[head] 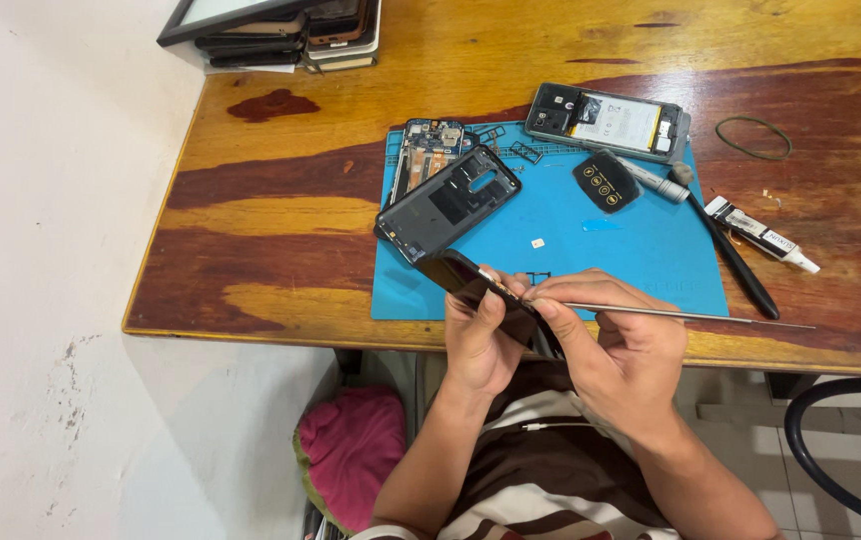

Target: The person assembles a smartphone by placing the back cover onto the chassis and securing it with a metal tool. They then connect a charging cable to the device and use the tool to adjust internal components along the edge of the phone.

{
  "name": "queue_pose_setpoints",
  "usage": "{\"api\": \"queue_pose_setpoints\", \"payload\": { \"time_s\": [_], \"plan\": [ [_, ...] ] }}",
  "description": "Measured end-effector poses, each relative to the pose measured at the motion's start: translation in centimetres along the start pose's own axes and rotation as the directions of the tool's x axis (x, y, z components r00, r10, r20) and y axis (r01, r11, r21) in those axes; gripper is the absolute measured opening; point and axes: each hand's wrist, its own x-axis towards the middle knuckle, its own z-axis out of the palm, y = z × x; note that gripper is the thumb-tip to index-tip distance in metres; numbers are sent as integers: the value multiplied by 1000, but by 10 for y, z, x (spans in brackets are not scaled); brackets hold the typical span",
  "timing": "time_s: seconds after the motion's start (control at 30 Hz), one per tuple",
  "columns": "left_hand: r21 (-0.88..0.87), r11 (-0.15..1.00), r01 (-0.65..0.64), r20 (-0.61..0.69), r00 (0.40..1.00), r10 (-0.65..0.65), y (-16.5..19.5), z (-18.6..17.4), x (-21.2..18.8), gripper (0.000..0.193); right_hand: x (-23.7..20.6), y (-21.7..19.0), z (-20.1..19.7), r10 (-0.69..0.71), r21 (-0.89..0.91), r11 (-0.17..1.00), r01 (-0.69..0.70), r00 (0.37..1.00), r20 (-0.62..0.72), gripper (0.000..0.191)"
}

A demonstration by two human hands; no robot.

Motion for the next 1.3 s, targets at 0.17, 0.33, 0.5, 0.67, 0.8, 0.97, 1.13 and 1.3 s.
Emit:
{"api": "queue_pose_setpoints", "payload": {
  "time_s": [0.17, 0.33, 0.5, 0.67, 0.8, 0.97, 1.13, 1.3],
  "plan": [
    [-4, 1000, 4, 1, 1000, -4, 0, 0, 0, 18, 0, 1, 0, -19, 5, 1000, 19, 1000, 3, 13],
    [0, 1000, 9, -9, 1000, -9, 1, 0, 0, 17, 0, 2, -1, -15, 3, 1000, 15, 1000, 7, 13],
    [-3, 1000, 6, -18, 1000, -6, 0, 1, 0, 18, 1, 2, -1, -7, 4, 1000, 7, 1000, 11, 12],
    [9, 1000, 5, -36, 999, -5, 0, 2, 1, 21, 3, 2, -2, 17, -4, 1000, -17, 1000, 15, 12],
    [17, 1000, -7, -32, 999, 8, 0, 3, 1, 21, 3, 2, -2, 26, 6, 1000, -26, 1000, 16, 11],
    [34, 999, -21, -36, 999, 22, -1, 2, 1, 21, 3, 3, -2, 23, 13, 1000, -23, 1000, 15, 11],
    [30, 999, -23, -40, 999, 24, -1, 2, 2, 21, 2, 3, -2, 45, 4, 999, -45, 999, 11, 10],
    [43, 998, -36, -48, 998, 38, -1, 4, 2, 21, 3, 2, -3, 52, 5, 999, -52, 999, 15, 10]
  ]
}}
